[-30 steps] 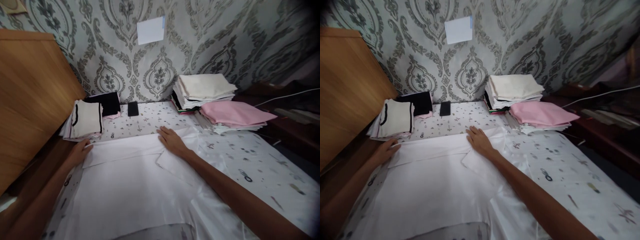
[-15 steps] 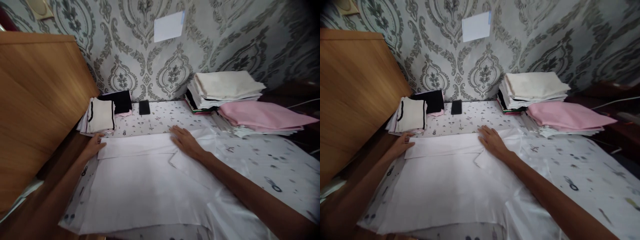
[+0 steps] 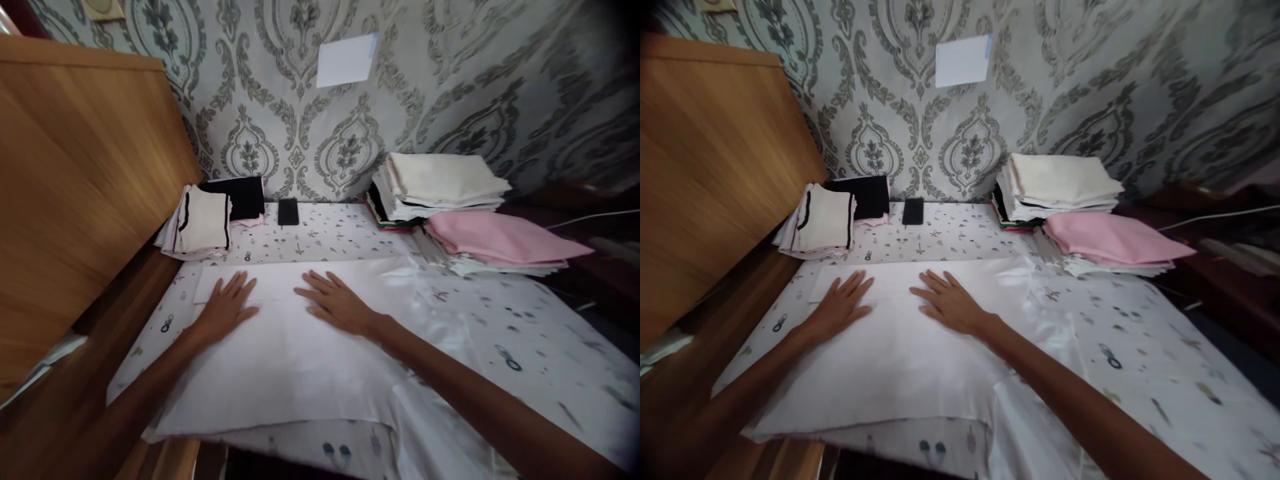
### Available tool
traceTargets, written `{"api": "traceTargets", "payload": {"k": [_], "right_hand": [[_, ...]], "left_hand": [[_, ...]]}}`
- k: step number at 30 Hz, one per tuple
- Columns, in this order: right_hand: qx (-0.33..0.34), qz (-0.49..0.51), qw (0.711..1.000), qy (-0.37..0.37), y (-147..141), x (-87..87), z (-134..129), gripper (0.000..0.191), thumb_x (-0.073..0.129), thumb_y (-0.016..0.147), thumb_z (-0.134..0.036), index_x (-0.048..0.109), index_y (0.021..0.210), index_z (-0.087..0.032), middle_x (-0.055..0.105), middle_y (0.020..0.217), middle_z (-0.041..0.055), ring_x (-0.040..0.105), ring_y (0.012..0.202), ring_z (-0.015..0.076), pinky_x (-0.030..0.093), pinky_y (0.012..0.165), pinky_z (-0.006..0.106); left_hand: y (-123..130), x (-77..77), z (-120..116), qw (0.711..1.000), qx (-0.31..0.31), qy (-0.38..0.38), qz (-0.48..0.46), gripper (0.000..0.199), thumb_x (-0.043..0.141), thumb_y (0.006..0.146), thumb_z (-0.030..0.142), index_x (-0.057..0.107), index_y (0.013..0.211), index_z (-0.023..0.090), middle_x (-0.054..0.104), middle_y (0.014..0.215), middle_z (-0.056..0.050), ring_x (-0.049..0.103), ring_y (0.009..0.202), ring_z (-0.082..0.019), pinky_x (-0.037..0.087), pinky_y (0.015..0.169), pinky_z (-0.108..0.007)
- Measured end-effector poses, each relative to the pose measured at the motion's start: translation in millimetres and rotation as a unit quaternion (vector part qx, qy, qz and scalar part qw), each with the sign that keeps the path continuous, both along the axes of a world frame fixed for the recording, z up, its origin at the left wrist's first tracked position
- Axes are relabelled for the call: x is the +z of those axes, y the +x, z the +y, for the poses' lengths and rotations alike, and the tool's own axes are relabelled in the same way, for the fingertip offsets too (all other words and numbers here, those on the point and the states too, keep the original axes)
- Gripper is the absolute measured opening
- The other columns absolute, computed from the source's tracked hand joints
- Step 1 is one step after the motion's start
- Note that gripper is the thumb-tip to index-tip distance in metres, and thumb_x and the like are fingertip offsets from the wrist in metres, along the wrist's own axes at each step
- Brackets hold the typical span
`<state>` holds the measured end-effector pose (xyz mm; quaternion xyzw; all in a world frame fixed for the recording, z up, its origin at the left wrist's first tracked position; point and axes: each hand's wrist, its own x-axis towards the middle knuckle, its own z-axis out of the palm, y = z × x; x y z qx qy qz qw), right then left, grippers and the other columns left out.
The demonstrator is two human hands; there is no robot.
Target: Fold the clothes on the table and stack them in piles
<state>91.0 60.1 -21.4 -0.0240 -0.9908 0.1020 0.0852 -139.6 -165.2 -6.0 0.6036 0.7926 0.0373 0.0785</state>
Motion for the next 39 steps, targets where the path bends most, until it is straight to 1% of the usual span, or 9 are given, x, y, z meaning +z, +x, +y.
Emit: {"api": "traceTargets", "payload": {"k": [6,9,12,14,18,21,25,34,39], "right_hand": [[-0.005,-0.033,0.999,-0.014,3,11.3,-4,0.047,0.034,0.103,-0.046,0.046,0.146,-0.033,0.030,0.160,0.0086,0.022,0.149,0.0270,0.019,0.118,0.055],[0.004,-0.056,0.997,-0.046,5,21.7,-7,0.049,0.033,0.103,-0.048,0.045,0.147,-0.032,0.031,0.160,0.0083,0.022,0.149,0.0260,0.016,0.119,0.054],[-0.013,-0.060,0.994,-0.087,9,28.9,0,0.055,0.025,0.103,-0.051,0.038,0.151,-0.028,0.031,0.160,0.0076,0.023,0.149,0.0219,0.016,0.120,0.050],[-0.064,-0.056,0.992,-0.092,16,28.2,15,0.059,0.023,0.103,-0.052,0.033,0.153,-0.024,0.031,0.160,0.0084,0.023,0.149,0.0207,0.018,0.121,0.047],[-0.222,-0.070,0.971,-0.052,46,17.2,69,0.065,0.028,0.102,-0.050,0.030,0.154,-0.011,0.029,0.160,0.0153,0.022,0.149,0.0229,0.017,0.121,0.044],[-0.312,-0.071,0.947,-0.024,77,9.0,110,0.064,0.027,0.101,-0.050,0.034,0.152,-0.010,0.028,0.160,0.0166,0.021,0.150,0.0244,0.018,0.121,0.047],[-0.350,-0.059,0.935,-0.020,102,0.1,139,0.067,0.022,0.101,-0.054,0.032,0.152,-0.011,0.025,0.161,0.0180,0.018,0.150,0.0277,0.018,0.119,0.053],[-0.357,-0.037,0.930,-0.077,100,-3.6,143,0.068,0.029,0.100,-0.055,0.032,0.153,-0.012,0.025,0.161,0.0154,0.016,0.151,0.0262,0.011,0.121,0.051],[-0.383,0.024,0.910,-0.158,125,9.3,138,0.068,0.023,0.101,-0.055,0.034,0.152,-0.012,0.033,0.159,0.0135,0.027,0.148,0.0234,0.023,0.121,0.040]], "left_hand": [[-15,3.6,-36,0.993,0.110,-0.031,0.024,0.070,0.029,0.096,0.061,0.024,0.155,0.024,0.014,0.163,-0.015,0.007,0.151,-0.034,0.014,0.115,-0.066],[-12,9.7,-25,0.990,0.134,-0.016,0.035,0.070,0.026,0.097,0.056,0.028,0.154,0.014,0.021,0.161,-0.019,0.011,0.151,-0.032,0.013,0.118,-0.063],[-5,12.8,7,0.995,0.091,0.031,0.010,0.068,0.021,0.098,0.051,0.030,0.153,0.010,0.023,0.162,-0.016,0.014,0.151,-0.027,0.019,0.121,-0.051],[-3,9.6,29,0.997,0.061,0.042,-0.009,0.068,0.018,0.098,0.050,0.031,0.152,0.010,0.025,0.162,-0.014,0.018,0.151,-0.025,0.024,0.120,-0.047],[-10,-9.2,55,0.997,0.063,0.041,0.028,0.069,0.019,0.097,0.048,0.035,0.150,0.008,0.030,0.159,-0.016,0.021,0.150,-0.028,0.025,0.118,-0.054],[-23,-20.9,56,0.995,0.077,0.041,0.053,0.072,0.019,0.095,0.050,0.033,0.151,0.009,0.028,0.160,-0.015,0.020,0.150,-0.029,0.025,0.117,-0.056],[-32,-18.3,48,0.992,0.115,0.010,0.057,0.077,0.017,0.092,0.054,0.027,0.154,0.008,0.023,0.162,-0.013,0.017,0.151,-0.028,0.022,0.118,-0.056],[-35,-2.0,42,0.984,0.162,0.009,0.071,0.081,0.017,0.092,0.055,0.033,0.149,0.000,0.027,0.159,-0.023,0.020,0.150,-0.033,0.023,0.116,-0.059],[-21,9.4,41,0.984,0.160,0.002,0.073,0.079,0.015,0.094,0.052,0.033,0.147,-0.004,0.027,0.158,-0.025,0.021,0.149,-0.034,0.022,0.116,-0.059]]}}
